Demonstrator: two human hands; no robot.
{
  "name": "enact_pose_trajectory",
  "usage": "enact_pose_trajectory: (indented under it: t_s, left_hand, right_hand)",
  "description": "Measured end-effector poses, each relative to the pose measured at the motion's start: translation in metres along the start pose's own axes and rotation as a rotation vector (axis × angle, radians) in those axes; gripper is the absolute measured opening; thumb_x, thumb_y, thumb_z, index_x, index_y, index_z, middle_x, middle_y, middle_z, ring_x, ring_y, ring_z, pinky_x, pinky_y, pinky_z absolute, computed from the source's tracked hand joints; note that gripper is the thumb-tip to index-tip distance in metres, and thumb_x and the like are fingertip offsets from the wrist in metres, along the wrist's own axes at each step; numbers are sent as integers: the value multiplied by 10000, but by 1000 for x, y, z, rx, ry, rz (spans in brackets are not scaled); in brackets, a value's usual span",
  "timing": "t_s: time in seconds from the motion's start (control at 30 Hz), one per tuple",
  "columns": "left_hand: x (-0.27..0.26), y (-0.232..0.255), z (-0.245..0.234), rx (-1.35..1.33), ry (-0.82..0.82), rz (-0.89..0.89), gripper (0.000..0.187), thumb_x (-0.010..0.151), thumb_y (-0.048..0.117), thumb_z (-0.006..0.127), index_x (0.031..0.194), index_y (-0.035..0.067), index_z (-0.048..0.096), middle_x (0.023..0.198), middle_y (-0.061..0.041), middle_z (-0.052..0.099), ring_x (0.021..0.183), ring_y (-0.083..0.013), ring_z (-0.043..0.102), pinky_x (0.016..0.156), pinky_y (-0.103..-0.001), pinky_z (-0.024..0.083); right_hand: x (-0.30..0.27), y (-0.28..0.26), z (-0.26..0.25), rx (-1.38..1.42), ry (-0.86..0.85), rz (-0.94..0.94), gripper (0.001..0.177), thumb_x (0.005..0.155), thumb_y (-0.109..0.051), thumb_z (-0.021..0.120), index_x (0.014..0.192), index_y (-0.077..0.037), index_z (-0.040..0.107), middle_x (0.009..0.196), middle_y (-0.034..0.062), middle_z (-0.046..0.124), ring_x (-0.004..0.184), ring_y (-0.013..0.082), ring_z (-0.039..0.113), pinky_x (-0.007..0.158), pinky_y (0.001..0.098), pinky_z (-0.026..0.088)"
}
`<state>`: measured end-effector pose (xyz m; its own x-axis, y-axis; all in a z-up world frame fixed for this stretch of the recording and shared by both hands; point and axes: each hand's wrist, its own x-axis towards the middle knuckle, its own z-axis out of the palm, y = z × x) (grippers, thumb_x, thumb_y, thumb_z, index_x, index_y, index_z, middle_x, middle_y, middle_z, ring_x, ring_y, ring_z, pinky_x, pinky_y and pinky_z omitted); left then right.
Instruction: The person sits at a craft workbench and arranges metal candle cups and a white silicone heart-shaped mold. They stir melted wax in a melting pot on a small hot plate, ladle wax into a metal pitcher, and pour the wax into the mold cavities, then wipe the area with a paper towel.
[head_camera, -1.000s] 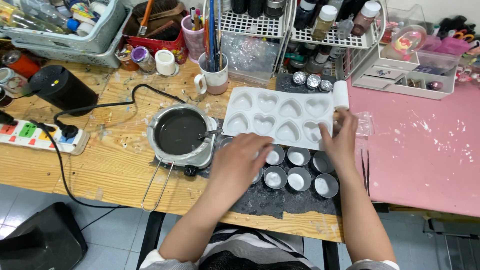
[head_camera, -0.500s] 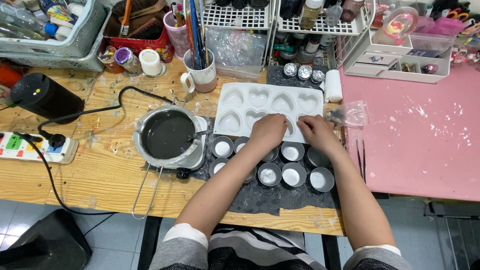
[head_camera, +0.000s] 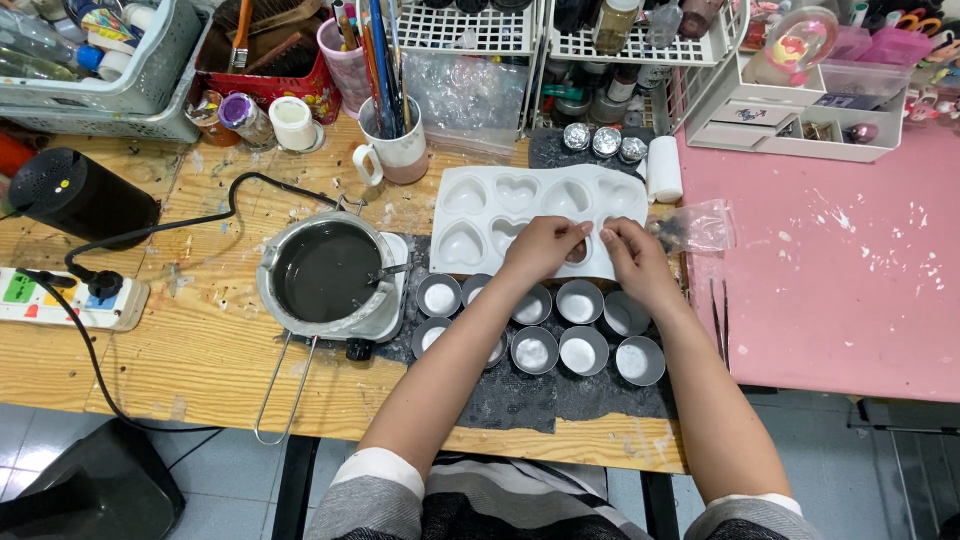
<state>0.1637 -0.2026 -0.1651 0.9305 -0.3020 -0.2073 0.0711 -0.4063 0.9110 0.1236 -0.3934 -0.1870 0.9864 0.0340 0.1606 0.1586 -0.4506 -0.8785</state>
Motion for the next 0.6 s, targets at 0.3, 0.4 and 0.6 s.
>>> enact_pose_trajectory:
  t_s: [0.3, 0.4, 0.6]
  left_hand:
    - [46, -58, 25, -496, -106, -53, 499, 1010, 402, 692, 811, -55, 720, 674, -41, 661, 591, -99, 579, 575, -291, 495]
    - [18, -21, 6, -280, -33, -26, 403, 956, 405, 703, 815, 31, 752, 681, -55, 710, 611, -124, 646, 608, -292, 535]
    - [-18, 17, -4, 199, 279, 265, 365, 935, 416, 707, 1074, 85, 638, 980, -25, 700, 861, -163, 735, 742, -335, 570]
  right_hand:
    - [2, 5, 2, 39, -18, -159, 159, 1075, -183, 589, 1107, -29, 615, 869, -14, 581, 791, 71, 512, 697, 244, 442]
    - [2, 13, 2, 22, -30, -121, 161, 1083, -189, 590, 1088, -30, 614, 843, 9, 559, 782, 92, 492, 697, 262, 433]
    - [3, 14, 4, 36, -27, -76, 156, 1097, -180, 569, 1082, -30, 610, 838, 23, 557, 783, 95, 487, 697, 262, 432]
